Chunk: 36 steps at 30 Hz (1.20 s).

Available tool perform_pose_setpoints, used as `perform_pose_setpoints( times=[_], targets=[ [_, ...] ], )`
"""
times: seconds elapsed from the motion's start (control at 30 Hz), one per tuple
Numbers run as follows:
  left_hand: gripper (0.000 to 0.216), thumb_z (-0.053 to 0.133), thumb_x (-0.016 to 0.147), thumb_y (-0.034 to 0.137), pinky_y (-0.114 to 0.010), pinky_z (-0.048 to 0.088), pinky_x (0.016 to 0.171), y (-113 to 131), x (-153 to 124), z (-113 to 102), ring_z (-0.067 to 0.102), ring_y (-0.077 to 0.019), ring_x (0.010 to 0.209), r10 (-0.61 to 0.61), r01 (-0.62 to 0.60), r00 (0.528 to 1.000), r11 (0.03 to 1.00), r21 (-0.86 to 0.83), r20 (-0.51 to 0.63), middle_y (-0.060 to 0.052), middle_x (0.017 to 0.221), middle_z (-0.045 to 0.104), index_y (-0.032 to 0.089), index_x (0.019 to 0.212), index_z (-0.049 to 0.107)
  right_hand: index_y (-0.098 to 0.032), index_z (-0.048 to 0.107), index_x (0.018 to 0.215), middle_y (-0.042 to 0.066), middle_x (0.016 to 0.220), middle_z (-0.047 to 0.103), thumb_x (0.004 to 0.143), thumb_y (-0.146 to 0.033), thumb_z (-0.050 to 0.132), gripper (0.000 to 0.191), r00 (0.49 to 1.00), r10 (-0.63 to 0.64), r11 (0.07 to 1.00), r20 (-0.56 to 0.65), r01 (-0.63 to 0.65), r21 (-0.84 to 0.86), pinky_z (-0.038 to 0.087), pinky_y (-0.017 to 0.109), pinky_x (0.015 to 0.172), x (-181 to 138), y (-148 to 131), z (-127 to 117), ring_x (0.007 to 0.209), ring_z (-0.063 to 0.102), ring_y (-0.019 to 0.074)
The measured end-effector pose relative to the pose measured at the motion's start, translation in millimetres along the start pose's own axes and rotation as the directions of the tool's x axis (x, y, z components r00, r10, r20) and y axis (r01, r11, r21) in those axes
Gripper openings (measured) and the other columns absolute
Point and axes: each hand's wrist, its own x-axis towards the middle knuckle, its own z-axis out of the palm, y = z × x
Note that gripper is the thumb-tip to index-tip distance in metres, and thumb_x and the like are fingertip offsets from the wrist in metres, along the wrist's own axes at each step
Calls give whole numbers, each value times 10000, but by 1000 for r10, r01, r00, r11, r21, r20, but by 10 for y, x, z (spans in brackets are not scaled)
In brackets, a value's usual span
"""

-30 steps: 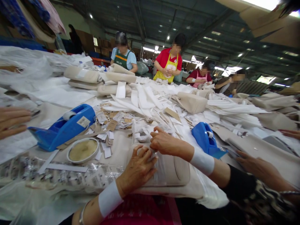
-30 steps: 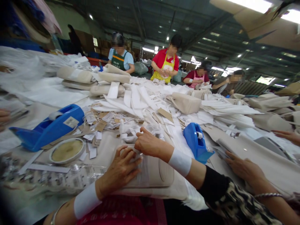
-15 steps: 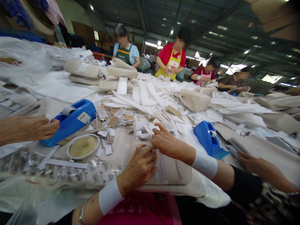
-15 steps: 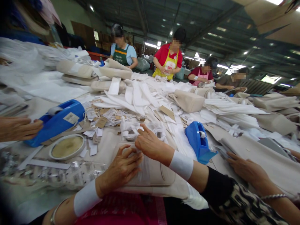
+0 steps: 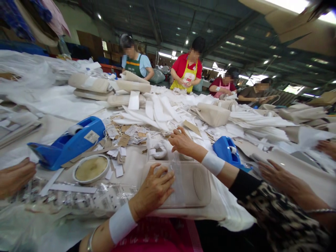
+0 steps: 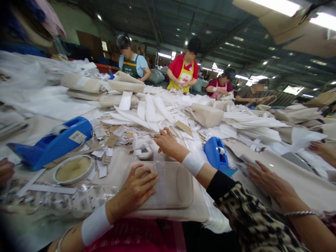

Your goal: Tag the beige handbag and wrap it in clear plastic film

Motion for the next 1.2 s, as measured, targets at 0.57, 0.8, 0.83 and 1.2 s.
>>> perform_pose_setpoints(
  times=[0.57,0.8,0.83,1.2],
  targets=[
    [259,575,937,260,-520,122,1217,-45,-19,58,412,-229,1385,-1,4,999,996,-90,39,-46,1209,671,182,1184,578,-141,679,780,86,852,630,803,-59,549,155,994,-14,995,108,25,-98,222,473,985,-341,-404,-23,971,497,257],
    [263,600,921,252,-505,102,1219,-51,-15,50,449,-214,1360,1,-2,1000,995,-99,-3,-37,1194,683,199,1177,584,-123,639,831,122,924,618,732,9,501,215,997,57,994,-43,-61,-93,238,447,1005,-285,-301,182,1008,473,277],
    [267,605,919,255,-508,108,1218,-50,-15,50,453,-214,1358,3,-4,1000,995,-99,-7,-37,1194,684,201,1179,586,-128,631,835,121,930,616,751,13,486,219,992,105,991,-76,-111,-74,251,440,988,-291,-255,178,1003,472,273],
    [324,531,957,272,-578,191,1173,-28,17,-14,484,-244,1323,-50,54,997,996,-78,54,-75,1320,615,212,1275,532,-192,585,810,60,883,636,960,-160,444,208,890,369,875,-267,-236,422,466,325,758,-984,-586,2,837,585,197]
  ],
)
